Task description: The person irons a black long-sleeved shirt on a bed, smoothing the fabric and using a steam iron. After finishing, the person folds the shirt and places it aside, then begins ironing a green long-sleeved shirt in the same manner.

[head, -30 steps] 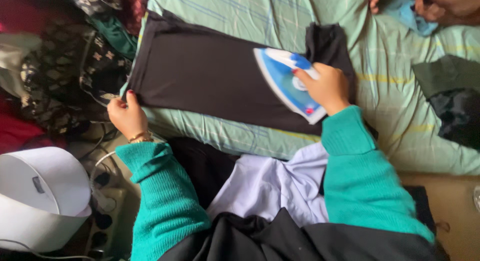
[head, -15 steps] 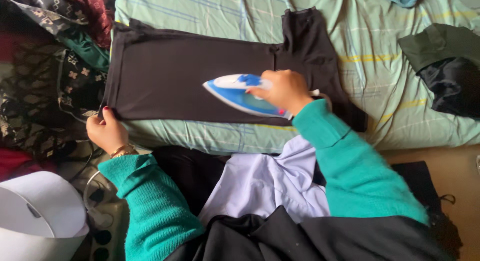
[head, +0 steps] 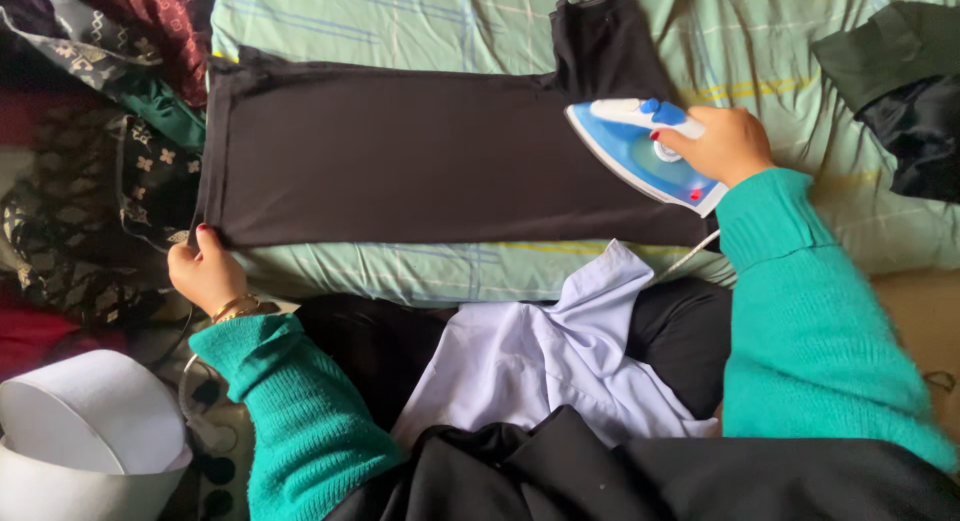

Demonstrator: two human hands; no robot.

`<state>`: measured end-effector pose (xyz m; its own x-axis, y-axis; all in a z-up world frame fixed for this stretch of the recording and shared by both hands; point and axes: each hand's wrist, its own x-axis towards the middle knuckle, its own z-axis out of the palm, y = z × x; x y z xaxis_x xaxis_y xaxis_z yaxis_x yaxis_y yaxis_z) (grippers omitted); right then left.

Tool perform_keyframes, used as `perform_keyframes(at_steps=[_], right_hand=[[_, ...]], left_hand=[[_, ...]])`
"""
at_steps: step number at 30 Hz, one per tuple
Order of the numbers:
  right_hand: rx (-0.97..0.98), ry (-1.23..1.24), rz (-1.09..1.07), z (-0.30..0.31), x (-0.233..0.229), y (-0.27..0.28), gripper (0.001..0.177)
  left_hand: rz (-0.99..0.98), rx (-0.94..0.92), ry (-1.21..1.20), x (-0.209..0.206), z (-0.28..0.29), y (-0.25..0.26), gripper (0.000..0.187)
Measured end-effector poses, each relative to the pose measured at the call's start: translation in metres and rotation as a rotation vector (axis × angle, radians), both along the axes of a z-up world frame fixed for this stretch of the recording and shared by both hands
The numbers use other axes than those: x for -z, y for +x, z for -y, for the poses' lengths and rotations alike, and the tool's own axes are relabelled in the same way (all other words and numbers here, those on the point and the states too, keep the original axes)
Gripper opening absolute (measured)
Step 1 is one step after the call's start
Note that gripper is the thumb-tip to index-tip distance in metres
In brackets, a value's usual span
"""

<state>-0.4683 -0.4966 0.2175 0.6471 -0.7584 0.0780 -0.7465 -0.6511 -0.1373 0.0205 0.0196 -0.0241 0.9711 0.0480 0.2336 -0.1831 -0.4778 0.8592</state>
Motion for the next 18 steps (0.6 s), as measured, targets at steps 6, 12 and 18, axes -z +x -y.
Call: perform_keyframes(at_steps=[6,12,18], right_hand=[[0.026,-0.074,0.027,-0.005,0.001,0.001,0.056],[-0.032,0.023,0.059,-0.003,-0.001,-0.003,0.051],[-0.009,0.092,0.083,-0.003,-0.003,0.005,0.051]], left_hand=[[0.017,0.015,0.026,0.009,-0.008,0.008,0.046],[-0.021,0.018,-0.007,0.015,-0.011,0.010,0.045],[0.007,0.009,-0.150,-0.010,0.007,-0.013,0.035]])
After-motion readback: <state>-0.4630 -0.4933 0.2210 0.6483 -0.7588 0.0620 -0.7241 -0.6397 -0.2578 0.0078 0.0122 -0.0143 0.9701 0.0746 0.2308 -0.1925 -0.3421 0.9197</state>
